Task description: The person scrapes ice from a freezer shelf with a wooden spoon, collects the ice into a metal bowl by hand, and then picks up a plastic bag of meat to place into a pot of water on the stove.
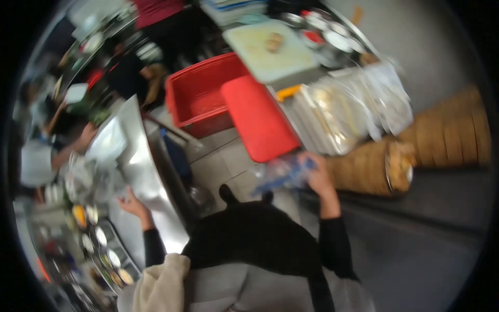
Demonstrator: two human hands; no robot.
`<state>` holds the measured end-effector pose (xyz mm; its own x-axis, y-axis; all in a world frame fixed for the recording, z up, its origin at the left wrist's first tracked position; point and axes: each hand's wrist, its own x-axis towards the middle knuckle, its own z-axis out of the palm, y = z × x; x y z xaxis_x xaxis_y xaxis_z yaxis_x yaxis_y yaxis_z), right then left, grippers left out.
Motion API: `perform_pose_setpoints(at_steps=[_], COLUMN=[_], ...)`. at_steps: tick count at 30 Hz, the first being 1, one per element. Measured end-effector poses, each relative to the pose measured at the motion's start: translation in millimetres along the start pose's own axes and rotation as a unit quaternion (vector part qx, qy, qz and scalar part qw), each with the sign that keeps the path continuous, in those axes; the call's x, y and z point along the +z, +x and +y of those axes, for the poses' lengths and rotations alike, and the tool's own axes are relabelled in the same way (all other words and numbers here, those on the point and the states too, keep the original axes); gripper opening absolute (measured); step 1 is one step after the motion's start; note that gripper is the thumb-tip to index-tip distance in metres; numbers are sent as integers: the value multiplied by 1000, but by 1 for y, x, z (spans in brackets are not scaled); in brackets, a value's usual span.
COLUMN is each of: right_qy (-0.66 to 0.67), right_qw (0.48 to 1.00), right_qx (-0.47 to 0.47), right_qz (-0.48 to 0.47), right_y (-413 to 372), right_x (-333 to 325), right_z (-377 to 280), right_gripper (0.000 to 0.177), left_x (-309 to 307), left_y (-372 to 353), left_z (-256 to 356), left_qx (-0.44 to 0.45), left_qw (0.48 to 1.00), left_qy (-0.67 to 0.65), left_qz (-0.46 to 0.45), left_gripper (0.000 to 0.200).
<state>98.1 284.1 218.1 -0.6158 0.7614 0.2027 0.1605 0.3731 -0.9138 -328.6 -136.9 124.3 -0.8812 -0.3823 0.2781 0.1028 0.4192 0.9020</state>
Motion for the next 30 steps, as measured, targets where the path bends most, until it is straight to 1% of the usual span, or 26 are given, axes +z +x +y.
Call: perform_pose_setpoints(at_steps=[1,2,3,4,5,6,8,9,10,11,12,13,14,15,16,18,19,20,21,22,24,25,26,28,29,30], right_qy=[45,93,181,271,310,350,427,491,495,490,480,476,423,366,287,-18,20,59,221,373,423,435,433,246,310,311], right_qw=[992,972,952,923,912,899,872,845,842,852,862,867,902,930,957,999,997,987,933,828,849,841,844,953,942,942], right_qx=[64,130,180,227,242,251,234,212,213,183,145,129,73,18,32,-1,68,139,284,413,313,318,313,159,93,96], right_qz=[94,174,166,151,115,80,43,20,24,-25,-73,-64,-47,-27,-37,30,44,55,-13,-74,-58,-49,-40,-79,-89,-87], right_y=[-1,-4,6,17,22,30,37,35,30,27,28,24,13,1,-13,-48,-67,-85,-99,-112,-129,-131,-135,-138,-139,-138], right_x=[8,14,14,12,10,12,22,28,35,39,38,32,27,22,7,-4,11,27,31,35,59,62,61,57,57,54], right_z=[19,38,31,14,-5,-20,-43,-50,-53,-58,-64,-73,-84,-92,-89,-71,-24,12,-3,-20,-1,14,11,-14,-33,-37], right_gripper=[22,24,26,27,26,26,25,24,24,29,35,35,48,63,89,90,90,91,87,83,74,73,73,82,89,89], left_x=[7,17,35,36,34,48,75,96,117,127,128,131,137,138,132,116,105,88,70,54,26,16,6,-15,-19,-18], left_y=[-30,-73,-128,-170,-204,-230,-280,-292,-305,-317,-321,-320,-317,-316,-316,-320,-322,-326,-326,-323,-317,-305,-296,-283,-283,-285], left_z=[-1,30,72,121,159,172,220,220,212,204,201,203,206,208,206,202,206,212,214,212,204,194,191,190,170,141], left_qx=[-4,-29,8,8,106,217,328,331,286,240,249,202,158,152,142,-190,-186,-262,-336,-337,-466,-501,-499,-536,-538,-544], left_qw=[985,950,891,815,764,724,740,739,716,687,682,675,663,686,707,713,707,666,618,610,486,424,416,373,371,355], left_qy=[-77,-69,-112,-101,-113,-113,-169,-163,-144,-128,-135,-174,-215,-241,-267,-338,-348,-397,-440,-443,-437,-396,-396,-340,-339,-286], left_qz=[-155,-302,-439,-571,-627,-645,-563,-563,-621,-674,-675,-688,-699,-669,-639,-584,-587,-575,-558,-564,-597,-642,-649,-677,-677,-704], left_gripper=[54,59,63,86,100,117,106,106,90,75,75,59,44,36,28,30,30,35,41,41,52,49,49,42,42,41])
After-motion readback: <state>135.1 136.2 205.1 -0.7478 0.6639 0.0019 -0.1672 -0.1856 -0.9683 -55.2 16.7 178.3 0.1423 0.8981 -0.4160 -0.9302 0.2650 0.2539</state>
